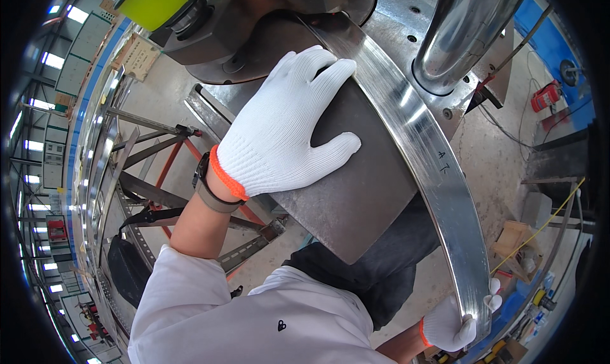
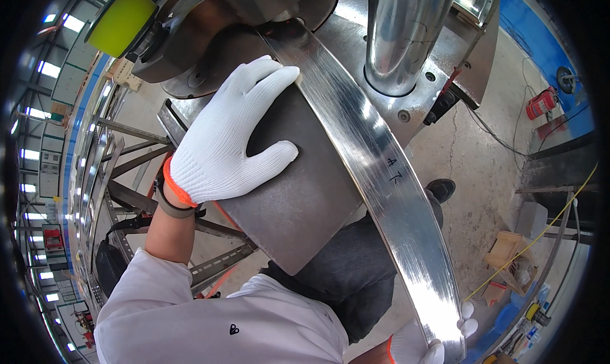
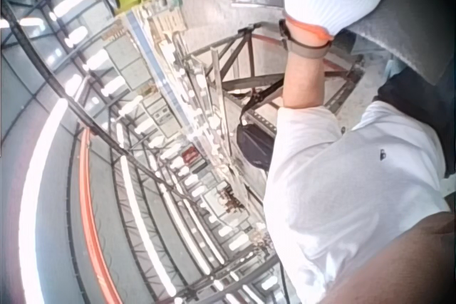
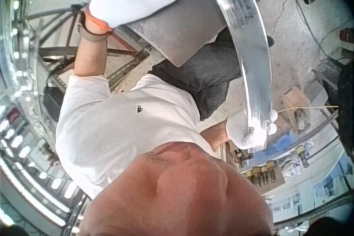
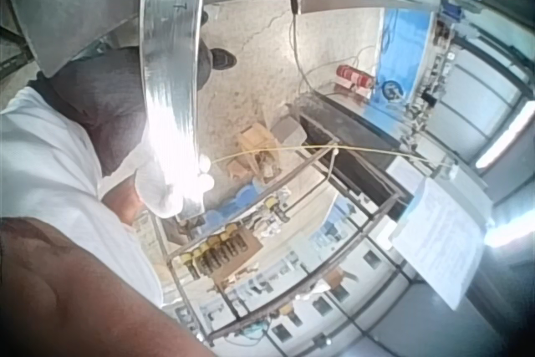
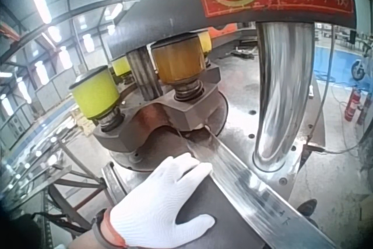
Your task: The person positions a metal sheet under a press brake and bends it along a straight edge. They repeatedly reposition the sheet to bend different sections, using gloved hands to hold and align the material during each press cycle.
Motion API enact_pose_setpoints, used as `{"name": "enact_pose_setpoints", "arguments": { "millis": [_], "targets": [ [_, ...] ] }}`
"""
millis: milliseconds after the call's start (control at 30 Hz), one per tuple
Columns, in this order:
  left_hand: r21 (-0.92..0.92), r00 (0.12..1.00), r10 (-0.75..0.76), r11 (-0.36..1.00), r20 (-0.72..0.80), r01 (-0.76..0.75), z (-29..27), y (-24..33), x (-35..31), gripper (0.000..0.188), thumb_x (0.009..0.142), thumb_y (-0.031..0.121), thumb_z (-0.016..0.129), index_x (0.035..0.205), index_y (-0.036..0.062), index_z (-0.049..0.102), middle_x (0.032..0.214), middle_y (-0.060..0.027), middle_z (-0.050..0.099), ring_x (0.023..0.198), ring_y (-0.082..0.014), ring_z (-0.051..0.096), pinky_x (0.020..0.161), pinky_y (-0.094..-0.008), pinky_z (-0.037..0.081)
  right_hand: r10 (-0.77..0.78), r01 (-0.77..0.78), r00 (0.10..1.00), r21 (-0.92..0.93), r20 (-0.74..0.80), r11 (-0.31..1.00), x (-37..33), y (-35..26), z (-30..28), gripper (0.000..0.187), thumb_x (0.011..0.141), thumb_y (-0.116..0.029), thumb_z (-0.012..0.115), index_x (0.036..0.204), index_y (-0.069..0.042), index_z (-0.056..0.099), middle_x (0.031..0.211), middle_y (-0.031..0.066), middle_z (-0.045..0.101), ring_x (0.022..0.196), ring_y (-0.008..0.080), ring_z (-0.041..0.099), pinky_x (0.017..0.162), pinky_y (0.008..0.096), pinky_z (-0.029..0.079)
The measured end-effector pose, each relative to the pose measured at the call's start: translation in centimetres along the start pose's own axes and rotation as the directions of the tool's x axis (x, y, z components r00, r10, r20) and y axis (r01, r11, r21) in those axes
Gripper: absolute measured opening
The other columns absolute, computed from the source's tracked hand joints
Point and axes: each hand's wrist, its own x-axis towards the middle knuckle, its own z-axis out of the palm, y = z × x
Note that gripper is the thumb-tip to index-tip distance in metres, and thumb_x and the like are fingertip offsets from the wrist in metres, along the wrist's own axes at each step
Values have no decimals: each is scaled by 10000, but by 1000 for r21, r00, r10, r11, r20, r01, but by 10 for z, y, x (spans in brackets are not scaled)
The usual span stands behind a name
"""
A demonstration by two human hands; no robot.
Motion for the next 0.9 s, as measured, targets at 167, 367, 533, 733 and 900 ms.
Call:
{"name": "enact_pose_setpoints", "arguments": {
  "millis": [167, 367, 533, 733, 900],
  "targets": [
    [5, 1000, -3, 1000, 7, 3, -1, 2, 1, 823, 886, 263, 854, 1622, 24, 575, 1541, -227, 588, 1394, -441, 608, 1205, -484, 514, 29, -35, 995, 63, 98, 997, 3, -1, -2, 668, 974, -223, 655, 1583, 46, 598, 1652, 250, 485, 1570, 416, 479, 1346, 548, 395],
    [-1, 1000, 1, 1000, 4, -1, 0, 1, 1, 818, 892, 262, 848, 1627, 33, 573, 1542, -226, 586, 1395, -445, 608, 1206, -490, 513, 33, -40, 995, 77, 96, 996, 3, -1, -1, 685, 957, -221, 662, 1583, 46, 586, 1630, 256, 481, 1567, 420, 471, 1337, 550, 400],
    [1, 1000, 5, 1000, 5, -5, 0, 0, 0, 822, 895, 265, 847, 1634, 38, 568, 1545, -225, 584, 1401, -446, 607, 1211, -490, 512, 34, -46, 989, 80, 146, 996, 7, 1, -1, 696, 956, -241, 672, 1588, 36, 583, 1654, 256, 476, 1579, 423, 473, 1349, 545, 391],
    [5, 1000, -1, 1000, 4, 1, 0, 1, 0, 823, 894, 273, 849, 1633, 41, 571, 1550, -228, 580, 1404, -449, 607, 1212, -491, 514, 34, -34, 999, 5, -24, 999, 2, -2, -2, 694, 964, -279, 690, 1579, 24, 584, 1669, 255, 475, 1587, 422, 475, 1350, 532, 400],
    [6, 1000, 2, 1000, 4, -2, 0, 1, 0, 823, 895, 278, 847, 1631, 38, 571, 1551, -229, 579, 1411, -451, 605, 1211, -490, 516, 50, -51, 998, 17, 43, 999, 6, -2, -8, 730, 961, -283, 696, 1609, 30, 573, 1666, 259, 485, 1598, 418, 465, 1362, 526, 386]
  ]
}}
